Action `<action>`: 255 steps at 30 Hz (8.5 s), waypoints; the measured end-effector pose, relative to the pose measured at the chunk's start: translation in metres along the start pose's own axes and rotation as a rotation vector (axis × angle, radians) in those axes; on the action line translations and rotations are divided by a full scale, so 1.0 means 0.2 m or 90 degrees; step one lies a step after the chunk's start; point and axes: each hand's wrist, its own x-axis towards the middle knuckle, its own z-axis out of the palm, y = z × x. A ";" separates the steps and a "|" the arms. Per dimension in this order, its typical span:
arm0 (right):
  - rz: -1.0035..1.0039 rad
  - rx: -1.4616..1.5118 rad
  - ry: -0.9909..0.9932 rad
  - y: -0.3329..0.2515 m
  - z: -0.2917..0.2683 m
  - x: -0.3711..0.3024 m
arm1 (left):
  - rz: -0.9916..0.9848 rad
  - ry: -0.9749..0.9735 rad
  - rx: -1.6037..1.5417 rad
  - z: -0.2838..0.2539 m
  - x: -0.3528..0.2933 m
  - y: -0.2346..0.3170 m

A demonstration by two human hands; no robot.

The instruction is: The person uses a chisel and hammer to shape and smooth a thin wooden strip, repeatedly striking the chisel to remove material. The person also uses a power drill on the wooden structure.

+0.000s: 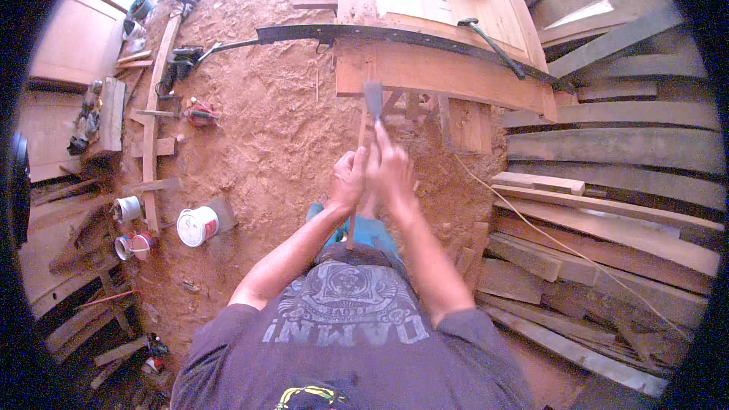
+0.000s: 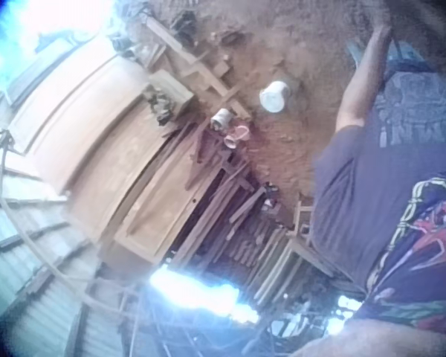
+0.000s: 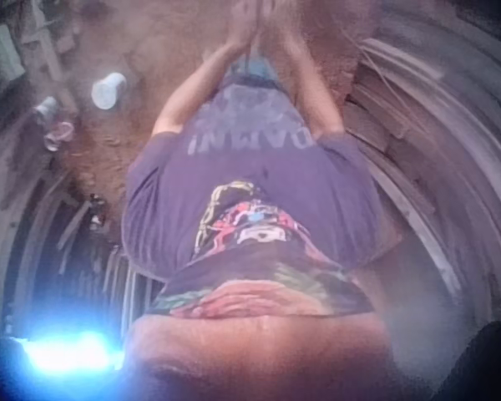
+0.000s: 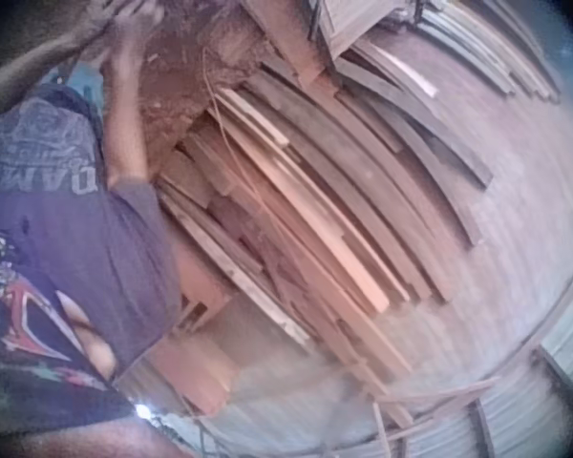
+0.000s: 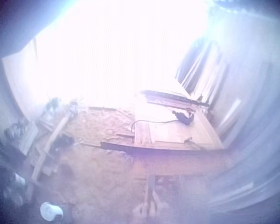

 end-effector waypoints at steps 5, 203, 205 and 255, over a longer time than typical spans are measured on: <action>0.041 -0.015 0.014 -0.04 -0.03 0.19 | 0.027 0.046 0.085 0.02 -0.05 0.05; -0.191 -0.136 -0.027 1.22 -0.73 1.02 | 0.009 0.132 -0.756 -0.84 0.12 0.69; -0.186 -0.127 -0.036 1.25 -0.72 1.03 | 0.102 0.023 -0.830 -0.79 0.09 0.85; -0.113 0.014 0.059 0.29 -1.52 0.71 | 0.470 -0.056 0.290 0.01 0.95 1.14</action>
